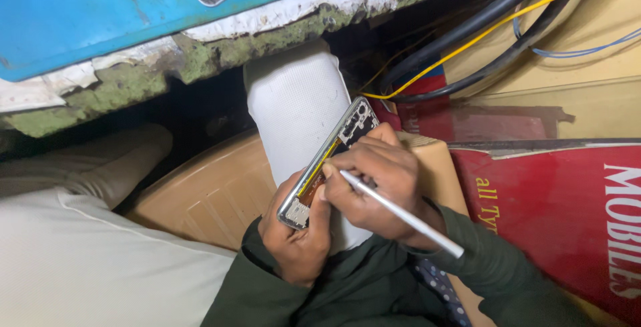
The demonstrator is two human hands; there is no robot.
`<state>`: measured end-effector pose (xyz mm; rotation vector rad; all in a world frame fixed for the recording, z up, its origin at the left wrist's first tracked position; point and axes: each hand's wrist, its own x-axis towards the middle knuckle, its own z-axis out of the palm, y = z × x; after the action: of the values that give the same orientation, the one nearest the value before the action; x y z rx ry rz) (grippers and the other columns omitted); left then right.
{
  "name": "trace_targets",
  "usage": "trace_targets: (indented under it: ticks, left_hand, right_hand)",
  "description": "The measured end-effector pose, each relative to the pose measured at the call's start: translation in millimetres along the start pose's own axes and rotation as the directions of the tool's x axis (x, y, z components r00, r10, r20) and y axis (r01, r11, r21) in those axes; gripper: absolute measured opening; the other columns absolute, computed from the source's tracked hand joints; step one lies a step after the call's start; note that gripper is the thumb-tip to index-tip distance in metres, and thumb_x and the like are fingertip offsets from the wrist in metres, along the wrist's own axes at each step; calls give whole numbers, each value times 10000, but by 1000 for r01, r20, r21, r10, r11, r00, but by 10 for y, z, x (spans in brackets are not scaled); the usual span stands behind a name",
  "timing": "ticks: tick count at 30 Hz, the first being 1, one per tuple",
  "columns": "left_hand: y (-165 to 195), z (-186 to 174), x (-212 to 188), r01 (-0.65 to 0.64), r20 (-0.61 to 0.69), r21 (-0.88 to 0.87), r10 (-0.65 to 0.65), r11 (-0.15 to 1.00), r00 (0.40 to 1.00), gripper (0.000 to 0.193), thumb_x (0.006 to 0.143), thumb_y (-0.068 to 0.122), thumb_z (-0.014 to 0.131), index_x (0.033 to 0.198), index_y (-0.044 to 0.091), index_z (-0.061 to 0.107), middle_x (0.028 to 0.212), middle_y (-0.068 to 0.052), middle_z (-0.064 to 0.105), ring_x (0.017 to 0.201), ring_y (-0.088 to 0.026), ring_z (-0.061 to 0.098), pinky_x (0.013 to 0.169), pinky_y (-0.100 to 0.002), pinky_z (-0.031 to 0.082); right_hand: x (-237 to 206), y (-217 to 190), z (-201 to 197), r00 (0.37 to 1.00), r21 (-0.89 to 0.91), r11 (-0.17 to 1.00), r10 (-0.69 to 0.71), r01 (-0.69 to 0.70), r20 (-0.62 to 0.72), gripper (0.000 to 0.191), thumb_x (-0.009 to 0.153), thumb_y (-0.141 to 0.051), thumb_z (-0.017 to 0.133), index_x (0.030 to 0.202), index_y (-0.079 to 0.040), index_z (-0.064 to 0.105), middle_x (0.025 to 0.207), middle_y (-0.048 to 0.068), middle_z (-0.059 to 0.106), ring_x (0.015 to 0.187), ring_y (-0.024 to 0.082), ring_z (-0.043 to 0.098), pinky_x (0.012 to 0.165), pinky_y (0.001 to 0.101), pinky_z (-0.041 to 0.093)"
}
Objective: The person sits with a disassembled smartphone on their lap and uses a metal pry tool to scrape and lift the old battery and adhesive from the phone frame. They then pick up an adhesive tube and apply adhesive to the phone frame.
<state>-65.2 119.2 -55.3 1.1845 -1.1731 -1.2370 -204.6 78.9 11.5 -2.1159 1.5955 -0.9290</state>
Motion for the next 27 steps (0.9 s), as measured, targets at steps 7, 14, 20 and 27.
trace_targets:
  ticks: [7,14,20,27]
  left_hand:
    - [10,4,-11,-16,-1,30,17,999,1000,284,947,34,731,1206,-67,677,1016,-139,757,871,-181,752,802,-283,592]
    - [-5,7,0,-65,2,61,65,996,998,281,947,43,736,1197,-69,673,1034,-159,754,880,-209,762,802,-299,596]
    - [20,-12,5,-75,24,72,74,995,997,289,952,50,727,1207,-72,669,1047,-164,756,910,-213,769,819,-302,600]
    - [19,-2,-5,-31,29,72,29,997,999,298,941,53,725,1206,-72,674,1012,-148,763,871,-193,767,791,-289,597]
  right_hand:
    - [14,59,-120,989,-48,988,149,-149,-5,67,842,-29,775,859,-41,712,692,28,644,631,142,562,684,301,448]
    - [34,205,-155,948,-2,950,313,-313,-62,64,876,-23,766,880,-10,703,732,36,626,657,114,564,626,261,454]
    - [46,249,-187,930,41,931,364,-362,-52,71,890,-42,784,870,-21,719,710,46,619,649,124,520,594,275,419]
    - [29,342,-204,985,-37,984,173,-172,4,61,877,-30,767,853,-13,714,705,23,633,681,87,496,635,250,416]
